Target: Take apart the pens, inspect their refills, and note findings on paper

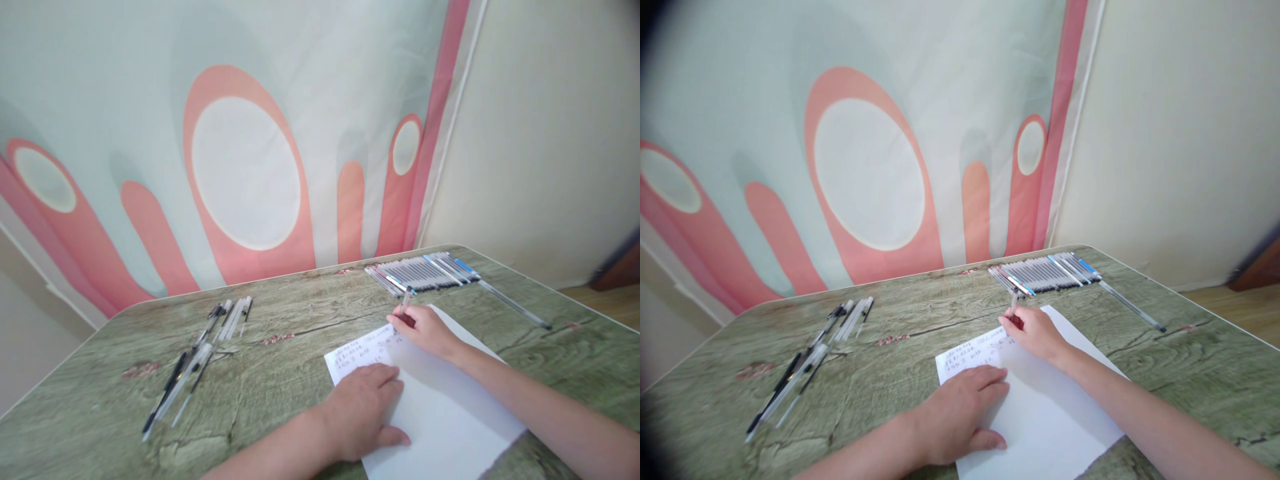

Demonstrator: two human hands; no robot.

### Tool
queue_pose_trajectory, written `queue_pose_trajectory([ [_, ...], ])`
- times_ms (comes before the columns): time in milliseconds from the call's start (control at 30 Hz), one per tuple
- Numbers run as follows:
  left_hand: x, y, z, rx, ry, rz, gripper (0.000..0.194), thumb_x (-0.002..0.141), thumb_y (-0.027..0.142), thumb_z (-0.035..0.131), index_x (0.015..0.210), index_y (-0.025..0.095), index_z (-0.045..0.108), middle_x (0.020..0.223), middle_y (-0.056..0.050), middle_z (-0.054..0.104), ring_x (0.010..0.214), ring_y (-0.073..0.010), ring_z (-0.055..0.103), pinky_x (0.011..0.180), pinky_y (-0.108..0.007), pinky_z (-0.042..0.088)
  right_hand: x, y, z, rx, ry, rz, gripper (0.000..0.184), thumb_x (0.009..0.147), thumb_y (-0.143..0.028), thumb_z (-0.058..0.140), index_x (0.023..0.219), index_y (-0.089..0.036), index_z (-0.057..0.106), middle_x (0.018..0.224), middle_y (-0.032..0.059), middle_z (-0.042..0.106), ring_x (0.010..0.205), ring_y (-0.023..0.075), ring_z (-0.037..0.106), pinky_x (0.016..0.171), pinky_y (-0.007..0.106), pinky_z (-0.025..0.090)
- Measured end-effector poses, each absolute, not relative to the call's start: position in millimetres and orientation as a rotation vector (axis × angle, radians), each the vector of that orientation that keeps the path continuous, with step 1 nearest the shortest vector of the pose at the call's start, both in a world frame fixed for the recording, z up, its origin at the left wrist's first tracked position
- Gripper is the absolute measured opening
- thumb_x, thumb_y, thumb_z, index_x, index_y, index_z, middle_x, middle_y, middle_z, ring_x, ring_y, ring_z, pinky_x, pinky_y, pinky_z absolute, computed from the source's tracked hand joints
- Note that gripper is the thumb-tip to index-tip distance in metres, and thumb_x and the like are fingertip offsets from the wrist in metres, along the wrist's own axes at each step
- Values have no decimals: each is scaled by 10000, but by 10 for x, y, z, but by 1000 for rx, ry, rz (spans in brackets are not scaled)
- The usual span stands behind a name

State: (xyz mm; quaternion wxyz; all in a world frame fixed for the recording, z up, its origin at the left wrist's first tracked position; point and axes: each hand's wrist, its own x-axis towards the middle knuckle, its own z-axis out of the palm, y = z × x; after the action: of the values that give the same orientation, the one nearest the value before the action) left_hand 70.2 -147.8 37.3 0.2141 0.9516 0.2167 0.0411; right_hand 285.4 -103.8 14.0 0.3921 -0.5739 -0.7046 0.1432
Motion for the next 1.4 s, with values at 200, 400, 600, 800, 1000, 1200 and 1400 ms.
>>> queue_pose_trajectory([
  [200,700,-1470,372,2638,590,129,601,727,484,509,1217,151,406,1323,-124,356,1201,-253,327,1007,-355,240,2767,-1061,62,-1353,-1630,854,274,780,-389,449,844,-165,593,619,18,600,564,143,563,537,250,449],
  [400,705,-1471,362,2629,574,131,599,729,474,511,1220,150,400,1334,-128,339,1225,-261,292,1012,-365,229,2660,-1108,-24,-1344,-1657,821,135,741,-306,497,735,-178,541,611,-13,556,552,120,527,531,234,426],
  [600,710,-1464,373,2622,547,132,591,727,463,519,1211,143,405,1313,-133,367,1217,-259,309,1013,-354,230,2563,-1180,14,-1333,-1644,896,146,781,-326,449,732,-193,486,613,-22,558,557,121,533,550,242,427],
  [800,710,-1462,386,2625,550,127,586,728,466,517,1196,130,415,1303,-141,374,1219,-258,305,1019,-347,222,2522,-1176,-25,-1324,-1668,847,155,790,-321,441,703,-194,458,561,-43,487,515,106,470,517,231,389],
  [1000,717,-1463,404,2631,535,126,566,729,456,521,1186,136,422,1289,-136,393,1218,-254,308,1017,-345,225,2527,-1183,-68,-1313,-1707,809,157,792,-316,442,696,-192,446,564,-47,443,509,98,429,494,221,359],
  [1200,718,-1466,395,2653,542,114,576,735,472,510,1195,140,411,1287,-129,398,1219,-252,310,1016,-346,229,2526,-1181,-65,-1319,-1694,821,163,795,-320,437,702,-186,449,573,-40,448,515,97,417,483,218,339],
  [1400,712,-1471,397,2677,543,113,598,737,487,502,1198,116,406,1287,-132,397,1222,-233,305,1020,-315,233,2530,-1178,-74,-1314,-1690,829,172,800,-329,436,701,-189,440,566,-44,434,510,96,404,488,221,328],
])
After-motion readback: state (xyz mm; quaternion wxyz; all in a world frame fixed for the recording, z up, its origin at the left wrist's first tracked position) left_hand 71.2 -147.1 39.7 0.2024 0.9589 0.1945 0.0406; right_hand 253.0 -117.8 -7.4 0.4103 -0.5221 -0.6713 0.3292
